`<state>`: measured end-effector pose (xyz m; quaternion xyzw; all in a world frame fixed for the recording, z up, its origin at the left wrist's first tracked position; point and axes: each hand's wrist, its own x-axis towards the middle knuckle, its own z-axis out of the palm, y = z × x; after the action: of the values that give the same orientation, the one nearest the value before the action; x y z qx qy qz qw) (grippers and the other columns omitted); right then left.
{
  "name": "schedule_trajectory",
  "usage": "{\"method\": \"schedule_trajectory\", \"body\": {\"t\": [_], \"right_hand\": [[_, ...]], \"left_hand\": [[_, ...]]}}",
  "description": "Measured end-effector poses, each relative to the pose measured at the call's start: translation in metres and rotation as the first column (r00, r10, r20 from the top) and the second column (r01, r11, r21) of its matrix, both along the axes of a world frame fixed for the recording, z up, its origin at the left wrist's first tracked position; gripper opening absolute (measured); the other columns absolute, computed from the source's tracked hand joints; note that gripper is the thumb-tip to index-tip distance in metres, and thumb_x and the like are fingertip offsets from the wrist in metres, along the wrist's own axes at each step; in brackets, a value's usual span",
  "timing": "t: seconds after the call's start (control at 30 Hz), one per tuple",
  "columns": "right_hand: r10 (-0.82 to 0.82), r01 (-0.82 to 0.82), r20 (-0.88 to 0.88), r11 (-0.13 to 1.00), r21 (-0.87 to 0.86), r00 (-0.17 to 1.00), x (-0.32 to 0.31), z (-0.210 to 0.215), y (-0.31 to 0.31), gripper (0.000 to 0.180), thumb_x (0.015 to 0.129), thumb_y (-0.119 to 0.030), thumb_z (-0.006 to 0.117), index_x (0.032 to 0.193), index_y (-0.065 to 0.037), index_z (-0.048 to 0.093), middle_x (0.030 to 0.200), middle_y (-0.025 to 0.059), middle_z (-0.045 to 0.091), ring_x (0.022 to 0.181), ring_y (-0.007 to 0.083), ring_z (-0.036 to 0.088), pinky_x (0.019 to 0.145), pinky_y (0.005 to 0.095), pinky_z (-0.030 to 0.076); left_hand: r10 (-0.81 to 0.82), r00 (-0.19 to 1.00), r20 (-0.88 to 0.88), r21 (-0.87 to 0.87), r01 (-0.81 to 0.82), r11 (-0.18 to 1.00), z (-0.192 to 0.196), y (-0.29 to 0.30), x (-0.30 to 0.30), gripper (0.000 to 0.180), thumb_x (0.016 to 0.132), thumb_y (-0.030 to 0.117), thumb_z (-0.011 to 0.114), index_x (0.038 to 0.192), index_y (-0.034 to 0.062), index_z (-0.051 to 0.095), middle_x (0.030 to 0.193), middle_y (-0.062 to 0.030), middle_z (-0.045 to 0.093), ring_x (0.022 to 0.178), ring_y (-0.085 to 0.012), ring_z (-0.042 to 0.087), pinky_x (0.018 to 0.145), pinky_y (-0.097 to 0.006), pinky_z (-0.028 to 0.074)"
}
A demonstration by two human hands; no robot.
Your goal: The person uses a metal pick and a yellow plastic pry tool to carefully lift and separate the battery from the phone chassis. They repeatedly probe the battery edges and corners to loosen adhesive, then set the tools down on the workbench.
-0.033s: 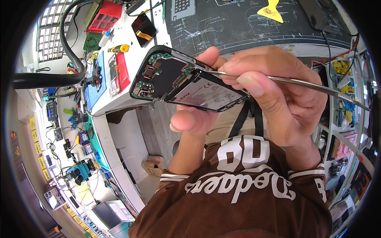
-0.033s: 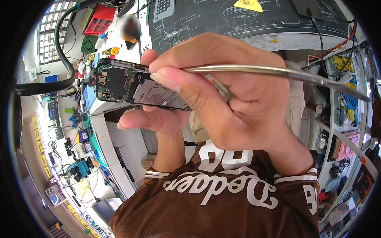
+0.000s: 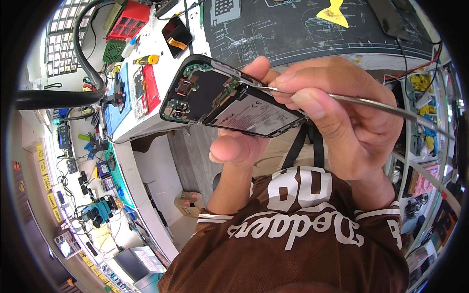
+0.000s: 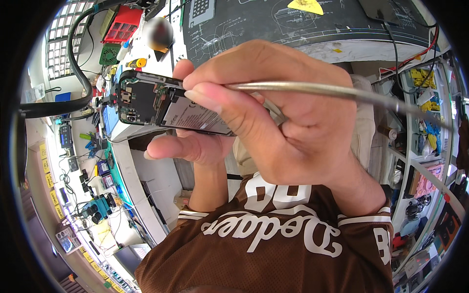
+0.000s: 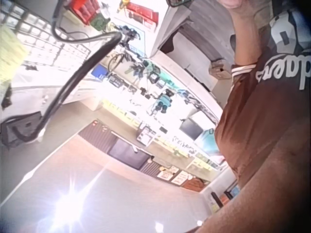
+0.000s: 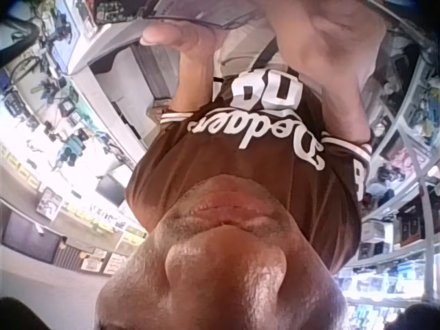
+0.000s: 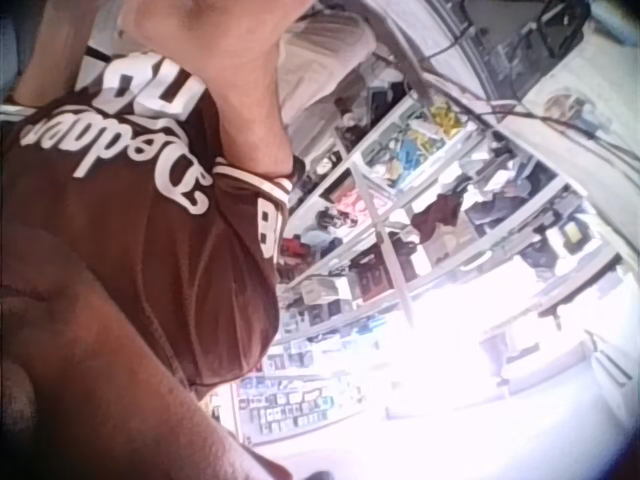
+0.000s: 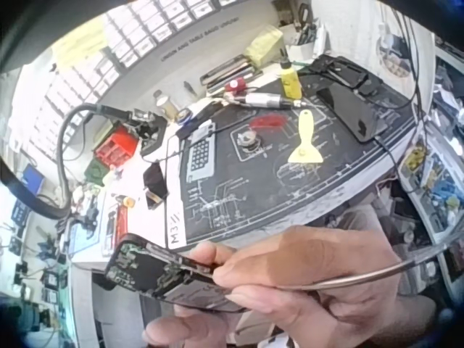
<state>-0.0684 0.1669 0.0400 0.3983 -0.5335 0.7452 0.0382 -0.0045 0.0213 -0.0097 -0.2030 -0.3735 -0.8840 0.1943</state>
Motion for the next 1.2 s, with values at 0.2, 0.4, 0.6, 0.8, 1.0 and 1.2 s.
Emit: {"method": "schedule_trajectory", "body": {"t": [0.2,0.4,0.6,0.8,1.0,1.2], "right_hand": [[-0.028,0.034,-0.121,0.998,0.048,0.992,-0.007,0.002,0.0,0.016,0.095,0.004,0.06,0.105,0.008,0.071,0.098,0.0211,0.074,0.084,0.0232,0.072,0.077,0.0315,0.058],[-0.06,0.06,-0.135,0.998,-0.003,0.989,-0.005,-0.003,-0.003,0.017,0.093,0.006,0.062,0.108,0.007,0.07,0.099,0.0212,0.074,0.088,0.0262,0.073,0.079,0.0346,0.059],[-0.176,0.179,-0.25,0.984,-0.01,0.952,-0.001,-0.008,-0.007,0.018,0.094,0.006,0.062,0.11,0.005,0.07,0.1,0.0213,0.074,0.089,0.029,0.073,0.08,0.038,0.06],[-0.18,0.18,-0.212,0.984,-0.018,0.961,-0.002,-0.013,-0.008,0.016,0.095,0.002,0.062,0.109,0.004,0.071,0.1,0.0209,0.074,0.084,0.0258,0.072,0.076,0.0342,0.059],[-0.111,0.11,-0.096,0.994,-0.022,0.989,-0.005,-0.014,-0.006,0.016,0.098,-0.003,0.062,0.108,0.005,0.072,0.101,0.0196,0.074,0.082,0.0205,0.071,0.074,0.0302,0.057],[-0.007,0.011,0.039,0.994,-0.108,0.999,-0.007,-0.014,-0.008,0.016,0.099,-0.005,0.062,0.106,0.006,0.072,0.102,0.0181,0.074,0.08,0.0156,0.07,0.072,0.0257,0.056]], "left_hand": [[0.003,1.0,-0.008,-0.013,-0.004,1.0,-0.003,-0.004,-0.002,0.126,0.066,0.082,0.072,0.156,0.0,0.039,0.125,-0.0166,0.066,0.116,-0.0231,0.063,0.098,-0.038,0.052],[0.031,0.999,0.027,0.008,-0.031,0.999,0.001,0.0,0.0,0.13,0.064,0.08,0.075,0.157,-0.0016,0.035,0.129,-0.0156,0.063,0.119,-0.0226,0.062,0.1,-0.037,0.051],[0.047,0.998,0.028,0.017,-0.048,0.999,0.007,0.008,0.002,0.132,0.062,0.069,0.087,0.158,-0.0018,0.031,0.133,-0.0136,0.06,0.12,-0.0235,0.061,0.102,-0.038,0.052],[0.082,0.993,0.089,-0.037,-0.079,0.996,0.003,0.012,0.006,0.129,0.063,0.069,0.083,0.159,0.0008,0.03,0.136,-0.0129,0.058,0.121,-0.0228,0.061,0.103,-0.039,0.051],[0.134,0.953,0.271,0.003,-0.14,0.99,0.017,0.016,0.01,0.126,0.062,0.062,0.091,0.157,0.0011,0.035,0.131,-0.0149,0.064,0.12,-0.0265,0.064,0.102,-0.042,0.053],[-0.043,0.995,0.093,0.116,0.032,0.993,0.008,0.01,0.001,0.122,0.068,0.077,0.074,0.156,0.0022,0.037,0.131,-0.0207,0.065,0.118,-0.0287,0.066,0.1,-0.044,0.055]]}}
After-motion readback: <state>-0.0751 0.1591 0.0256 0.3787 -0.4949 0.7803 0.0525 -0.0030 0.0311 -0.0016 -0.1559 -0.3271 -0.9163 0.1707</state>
